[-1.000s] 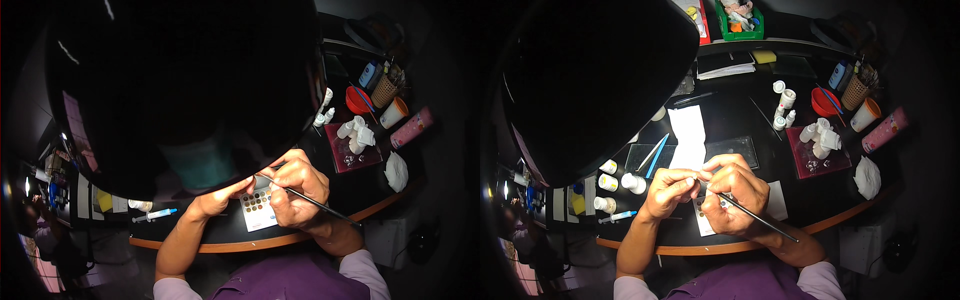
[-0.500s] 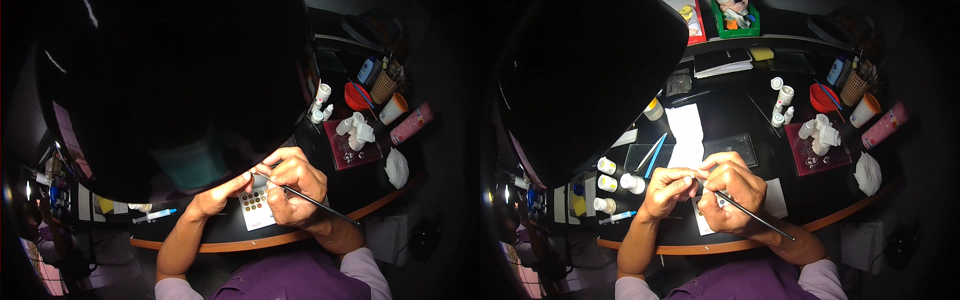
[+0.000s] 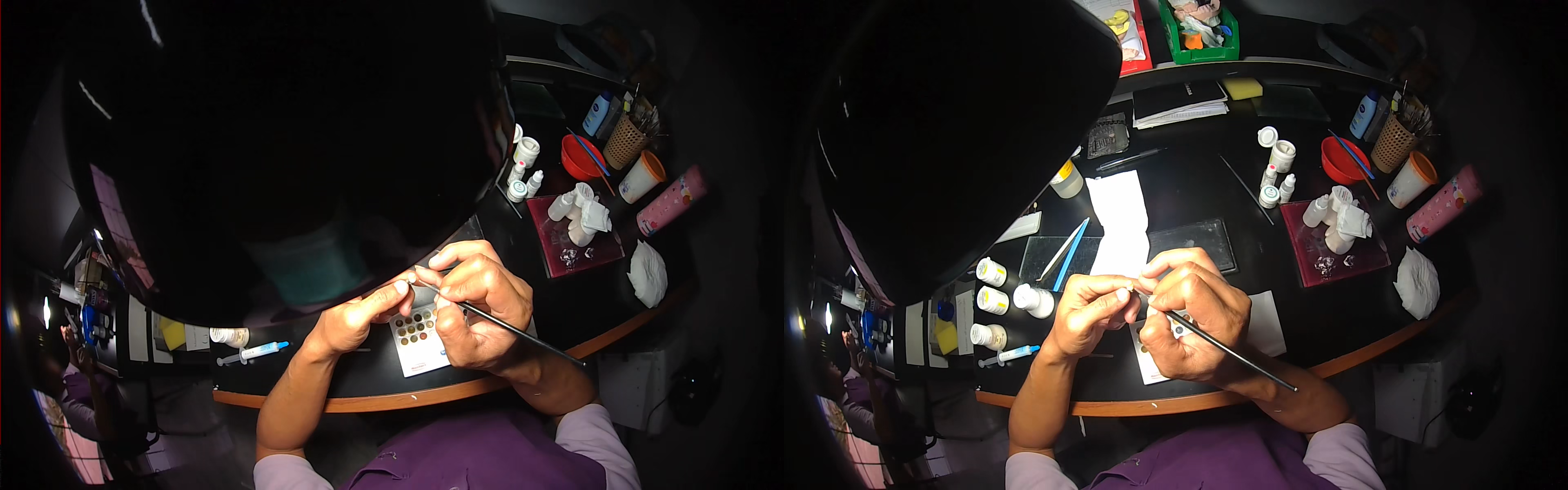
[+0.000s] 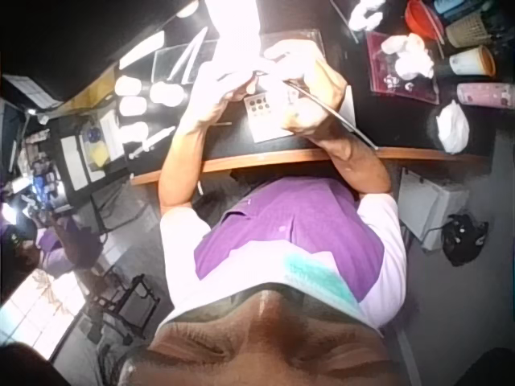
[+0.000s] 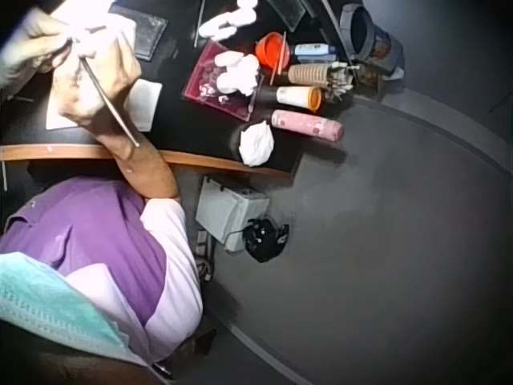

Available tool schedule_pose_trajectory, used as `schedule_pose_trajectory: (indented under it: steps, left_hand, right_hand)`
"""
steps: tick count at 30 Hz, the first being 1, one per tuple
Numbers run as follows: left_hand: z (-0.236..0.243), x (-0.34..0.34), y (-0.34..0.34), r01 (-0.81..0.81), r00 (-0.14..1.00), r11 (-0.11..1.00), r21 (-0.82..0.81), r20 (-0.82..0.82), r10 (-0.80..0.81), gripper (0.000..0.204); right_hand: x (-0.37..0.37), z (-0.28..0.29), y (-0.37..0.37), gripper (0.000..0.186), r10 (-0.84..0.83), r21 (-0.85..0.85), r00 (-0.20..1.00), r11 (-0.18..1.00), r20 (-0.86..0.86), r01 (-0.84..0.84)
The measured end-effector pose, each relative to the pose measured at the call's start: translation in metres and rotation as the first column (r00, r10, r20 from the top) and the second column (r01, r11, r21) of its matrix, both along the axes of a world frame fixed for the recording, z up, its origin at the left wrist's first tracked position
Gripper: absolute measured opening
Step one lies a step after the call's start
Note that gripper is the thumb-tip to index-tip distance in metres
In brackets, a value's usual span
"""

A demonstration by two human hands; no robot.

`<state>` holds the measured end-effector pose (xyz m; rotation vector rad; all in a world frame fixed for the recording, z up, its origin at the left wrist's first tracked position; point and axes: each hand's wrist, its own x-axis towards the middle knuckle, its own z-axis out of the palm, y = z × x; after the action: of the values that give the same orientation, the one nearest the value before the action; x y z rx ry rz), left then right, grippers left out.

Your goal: The person applies a liquid substance to small dental prosthetics using a fine brush. They pick up a prosthetic with tweezers, dip the brush into different colors on a palette, and carefully coat the prosthetic surface before placing it back down.

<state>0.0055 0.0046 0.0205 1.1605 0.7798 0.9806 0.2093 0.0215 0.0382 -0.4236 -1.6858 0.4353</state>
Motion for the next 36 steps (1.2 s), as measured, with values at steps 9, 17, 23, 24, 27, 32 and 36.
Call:
schedule_pose_trajectory:
  steps: [9, 17, 23, 24, 27, 32, 36]
  left_hand:
    - [0.002, 0.001, 0.001, 0.005, 1.000, 1.000, 0.005, -0.016, -0.005, 0.033]
    - [0.006, 0.001, 0.000, 0.009, 1.000, 1.000, 0.004, -0.019, -0.009, 0.033]
    - [0.005, 0.002, 0.000, -0.001, 1.000, 1.000, -0.001, -0.025, 0.001, 0.033]
    - [0.003, 0.003, 0.001, -0.019, 0.999, 1.000, -0.006, -0.038, 0.019, 0.033]
    - [0.005, 0.002, 0.000, -0.009, 0.999, 1.000, 0.018, -0.045, 0.010, 0.034]
    - [0.000, 0.001, -0.002, -0.033, 0.999, 0.999, -0.028, -0.026, 0.032, 0.034]
    - [0.003, 0.001, -0.001, -0.012, 1.000, 1.000, -0.022, -0.026, 0.012, 0.034]
  right_hand:
    - [0.000, -0.004, 0.001, 0.010, 0.006, -0.015, 1.000, 1.000, -0.011, -0.006]
    - [0.001, -0.004, 0.001, 0.009, 0.027, -0.023, 1.000, 0.999, -0.004, -0.027]
    - [0.002, -0.005, 0.002, 0.009, 0.029, -0.019, 1.000, 0.999, -0.001, -0.029]
    - [0.002, -0.005, 0.001, 0.009, 0.023, -0.017, 1.000, 1.000, -0.005, -0.023]
    - [0.002, -0.005, 0.002, 0.009, 0.020, -0.007, 1.000, 1.000, -0.002, -0.020]
    - [0.001, -0.008, 0.001, 0.010, 0.010, -0.049, 1.000, 0.999, -0.018, -0.011]
    - [0.002, -0.003, 0.000, 0.007, 0.024, -0.023, 1.000, 0.999, 0.016, -0.023]
